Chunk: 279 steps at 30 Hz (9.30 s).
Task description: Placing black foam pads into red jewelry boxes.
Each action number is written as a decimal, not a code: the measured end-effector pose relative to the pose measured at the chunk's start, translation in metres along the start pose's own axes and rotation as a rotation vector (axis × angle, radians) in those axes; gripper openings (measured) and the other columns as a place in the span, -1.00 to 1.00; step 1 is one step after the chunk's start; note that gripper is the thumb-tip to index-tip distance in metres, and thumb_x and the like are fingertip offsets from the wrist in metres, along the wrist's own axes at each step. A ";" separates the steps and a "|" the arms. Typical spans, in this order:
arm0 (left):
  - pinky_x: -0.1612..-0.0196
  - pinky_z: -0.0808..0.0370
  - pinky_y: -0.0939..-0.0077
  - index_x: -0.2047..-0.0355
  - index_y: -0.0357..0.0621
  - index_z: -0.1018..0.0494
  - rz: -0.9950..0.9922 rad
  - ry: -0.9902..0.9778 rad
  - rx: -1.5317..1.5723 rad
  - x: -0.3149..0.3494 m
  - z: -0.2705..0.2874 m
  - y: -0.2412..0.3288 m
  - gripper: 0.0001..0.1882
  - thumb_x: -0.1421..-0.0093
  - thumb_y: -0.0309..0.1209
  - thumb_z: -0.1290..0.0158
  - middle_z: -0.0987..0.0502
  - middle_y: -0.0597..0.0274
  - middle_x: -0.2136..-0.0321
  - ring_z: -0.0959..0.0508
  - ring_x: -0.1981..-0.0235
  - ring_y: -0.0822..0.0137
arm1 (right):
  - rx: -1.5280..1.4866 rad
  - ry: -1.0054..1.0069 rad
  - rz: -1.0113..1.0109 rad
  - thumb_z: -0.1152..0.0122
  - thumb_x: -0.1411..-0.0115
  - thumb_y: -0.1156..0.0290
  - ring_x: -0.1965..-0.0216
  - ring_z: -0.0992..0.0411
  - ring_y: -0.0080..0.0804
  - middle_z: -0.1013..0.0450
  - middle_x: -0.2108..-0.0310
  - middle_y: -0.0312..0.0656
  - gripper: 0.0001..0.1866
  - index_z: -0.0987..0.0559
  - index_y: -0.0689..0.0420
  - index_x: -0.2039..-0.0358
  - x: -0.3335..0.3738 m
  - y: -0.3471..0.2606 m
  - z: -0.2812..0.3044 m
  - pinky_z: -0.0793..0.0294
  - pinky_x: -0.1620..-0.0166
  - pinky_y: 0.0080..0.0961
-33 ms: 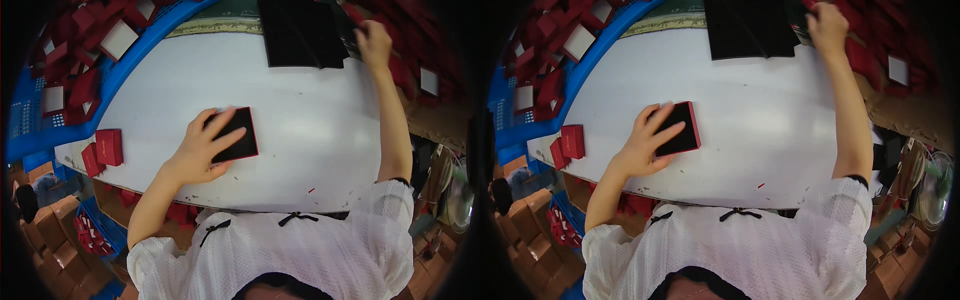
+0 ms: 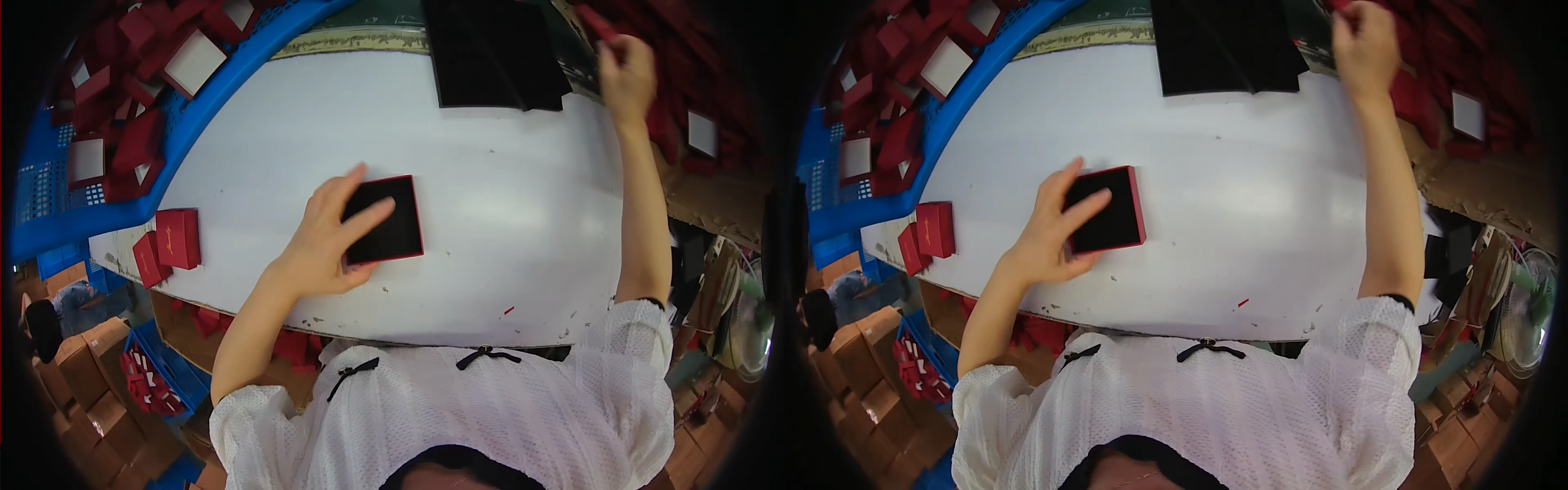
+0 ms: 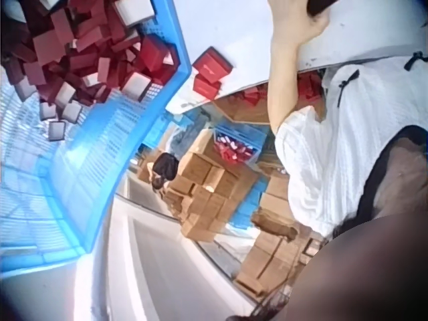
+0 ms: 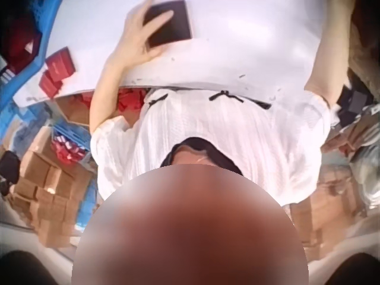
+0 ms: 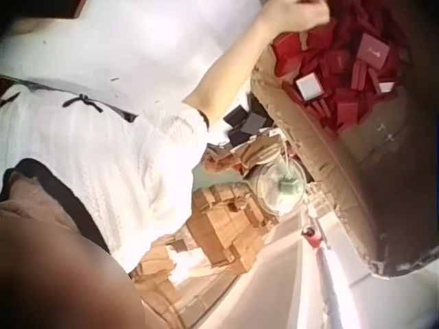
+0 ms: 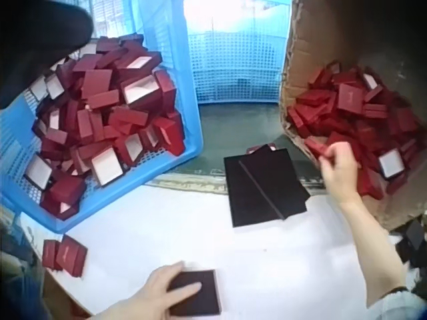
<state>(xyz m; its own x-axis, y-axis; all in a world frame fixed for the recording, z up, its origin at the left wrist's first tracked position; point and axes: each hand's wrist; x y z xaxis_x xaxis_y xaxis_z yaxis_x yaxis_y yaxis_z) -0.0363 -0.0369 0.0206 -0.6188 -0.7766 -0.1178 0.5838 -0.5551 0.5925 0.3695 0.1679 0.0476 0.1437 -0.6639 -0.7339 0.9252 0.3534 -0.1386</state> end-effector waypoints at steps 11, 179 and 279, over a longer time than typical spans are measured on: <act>-0.07 -0.30 0.10 -0.23 -0.15 0.07 -0.238 0.288 0.171 -0.039 -0.041 -0.003 0.09 0.26 -0.34 -0.35 0.07 -0.33 -0.20 -0.22 -0.11 -0.20 | -0.605 -0.627 -0.159 -0.20 -0.05 0.29 0.39 -0.38 -0.23 -0.42 0.48 -0.12 -0.70 -0.48 0.18 0.25 0.101 -0.197 0.027 -0.37 0.28 -0.41; -0.06 -0.26 0.07 -0.19 -0.20 -0.10 -0.170 0.066 0.024 -0.023 -0.029 0.009 -0.01 0.27 -0.30 -0.34 -0.03 -0.23 -0.17 -0.21 -0.11 -0.15 | -0.535 -0.560 0.058 -0.17 -0.03 0.37 0.36 -0.42 -0.19 -0.46 0.42 -0.14 -0.71 -0.52 0.19 0.21 0.121 -0.218 0.039 -0.38 0.27 -0.35; -0.09 -0.05 -0.02 -0.01 0.48 -0.40 0.068 -0.385 -0.201 0.011 -0.010 0.063 -0.47 0.05 -0.11 -0.16 -0.16 0.51 -0.21 -0.04 -0.15 -0.21 | 0.469 -0.645 -0.702 -0.35 0.31 0.00 -0.24 0.03 0.04 -0.06 -0.20 0.05 0.01 -0.11 -0.03 -0.17 -0.028 0.136 -0.036 0.16 -0.23 -0.02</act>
<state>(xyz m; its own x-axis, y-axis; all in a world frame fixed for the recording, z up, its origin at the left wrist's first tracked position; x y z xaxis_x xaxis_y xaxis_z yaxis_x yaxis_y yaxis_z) -0.0006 -0.0834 0.0487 -0.7038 -0.6671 0.2441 0.6972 -0.5830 0.4171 0.4786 0.2584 0.0252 -0.4431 -0.8931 -0.0782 0.8964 -0.4427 -0.0229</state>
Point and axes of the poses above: each hand's wrist, its own x-axis away from the middle knuckle, its own z-axis out of the back of the hand, y = z × x
